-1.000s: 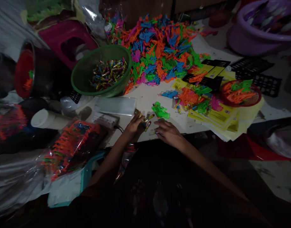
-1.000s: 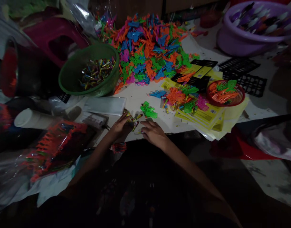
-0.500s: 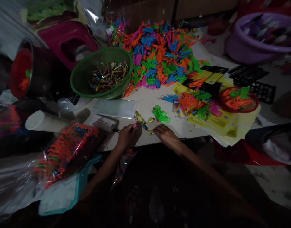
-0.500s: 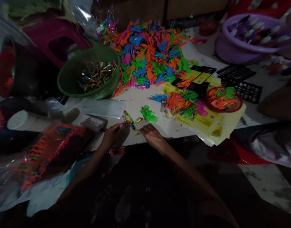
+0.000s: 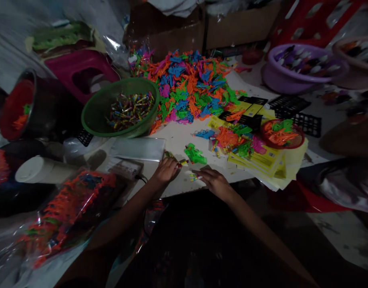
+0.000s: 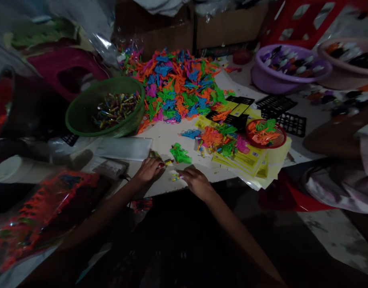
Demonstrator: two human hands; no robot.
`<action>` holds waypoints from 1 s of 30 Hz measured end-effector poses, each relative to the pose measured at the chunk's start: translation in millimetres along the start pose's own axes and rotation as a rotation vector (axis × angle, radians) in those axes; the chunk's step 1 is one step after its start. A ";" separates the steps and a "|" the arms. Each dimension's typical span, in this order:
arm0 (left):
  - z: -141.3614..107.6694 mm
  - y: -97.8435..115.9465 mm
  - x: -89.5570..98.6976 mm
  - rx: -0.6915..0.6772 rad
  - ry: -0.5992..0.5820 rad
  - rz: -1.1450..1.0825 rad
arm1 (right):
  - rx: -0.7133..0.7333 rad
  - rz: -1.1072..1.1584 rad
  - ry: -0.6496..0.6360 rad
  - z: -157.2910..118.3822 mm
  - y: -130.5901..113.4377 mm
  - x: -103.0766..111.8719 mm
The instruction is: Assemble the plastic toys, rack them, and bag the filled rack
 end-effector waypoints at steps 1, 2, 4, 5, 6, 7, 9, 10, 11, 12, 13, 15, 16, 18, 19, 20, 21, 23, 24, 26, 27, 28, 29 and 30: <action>2.1 -1.9 1.0 0.068 0.016 -0.072 | -0.012 0.016 0.013 -0.3 1.0 2.6; 4.2 -2.9 1.2 0.136 0.025 -0.140 | -0.019 0.033 0.023 -0.1 1.8 4.5; 9.1 -0.1 -0.9 0.224 0.001 -0.219 | -0.016 0.068 0.026 1.3 2.8 6.0; 12.3 3.7 -3.1 0.239 -0.034 -0.213 | -0.010 0.080 0.022 2.3 3.1 5.6; 15.9 8.6 -5.6 0.243 -0.080 -0.181 | -0.004 0.084 0.017 3.2 3.4 4.9; 19.7 13.7 -8.0 0.245 -0.131 -0.135 | 0.003 0.085 0.012 3.6 3.6 4.1; 26.3 23.2 -9.8 0.250 -0.212 -0.057 | 0.016 0.077 0.010 2.7 4.2 3.6; 28.5 27.0 -8.2 0.249 -0.220 -0.044 | 0.025 0.066 0.017 1.3 4.5 4.5; 29.4 30.4 -4.9 0.244 -0.206 -0.061 | 0.036 0.053 0.026 -0.5 4.6 6.4; 28.8 32.9 -0.4 0.240 -0.177 -0.112 | 0.048 0.038 0.036 -2.3 4.3 9.1; 26.2 34.3 4.5 0.249 -0.156 -0.198 | 0.059 0.025 0.042 -3.7 3.4 12.3; 15.2 34.6 10.1 0.329 -0.226 -0.494 | 0.085 0.009 0.039 -3.7 -0.9 19.0; 7.0 34.5 9.5 0.391 -0.330 -0.692 | 0.103 0.008 0.020 -1.7 -4.4 21.6; -13.2 36.9 2.6 0.523 -0.626 -1.100 | 0.142 0.004 -0.051 6.3 -13.4 24.0; -23.7 38.9 -1.8 0.569 -0.770 -1.260 | 0.166 0.001 -0.100 11.9 -18.6 23.8; -33.3 40.3 -6.2 0.605 -0.883 -1.368 | 0.192 0.000 -0.152 17.9 -23.8 23.0; -41.5 40.4 -10.5 0.638 -0.957 -1.424 | 0.219 0.004 -0.201 24.0 -28.7 21.9; -52.7 36.2 -16.9 0.701 -0.981 -1.450 | 0.277 0.037 -0.270 35.3 -37.5 20.4; -55.9 33.0 -18.1 0.722 -0.962 -1.455 | 0.306 0.067 -0.289 40.0 -41.1 20.1; -58.7 27.0 -16.4 0.707 -0.944 -1.496 | 0.341 0.121 -0.300 47.2 -46.5 20.3; -59.0 25.2 -14.1 0.673 -0.977 -1.531 | 0.352 0.137 -0.301 49.7 -48.6 20.3; -59.3 24.0 -11.7 0.641 -1.032 -1.564 | 0.364 0.143 -0.306 51.6 -50.6 20.0; -59.5 23.0 -9.9 0.626 -1.091 -1.586 | 0.381 0.142 -0.311 53.0 -52.7 19.5; -59.7 22.1 -9.2 0.635 -1.142 -1.596 | 0.403 0.151 -0.315 54.0 -54.9 19.2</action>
Point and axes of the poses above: each hand's wrist, its own z-axis towards the middle knuckle, its own x-axis out of the back of the hand, y = z × x, the point moved 3 cm from there along z, towards the middle knuckle, and after that the axes turned 14 degrees about x, right-handed, at the moved point
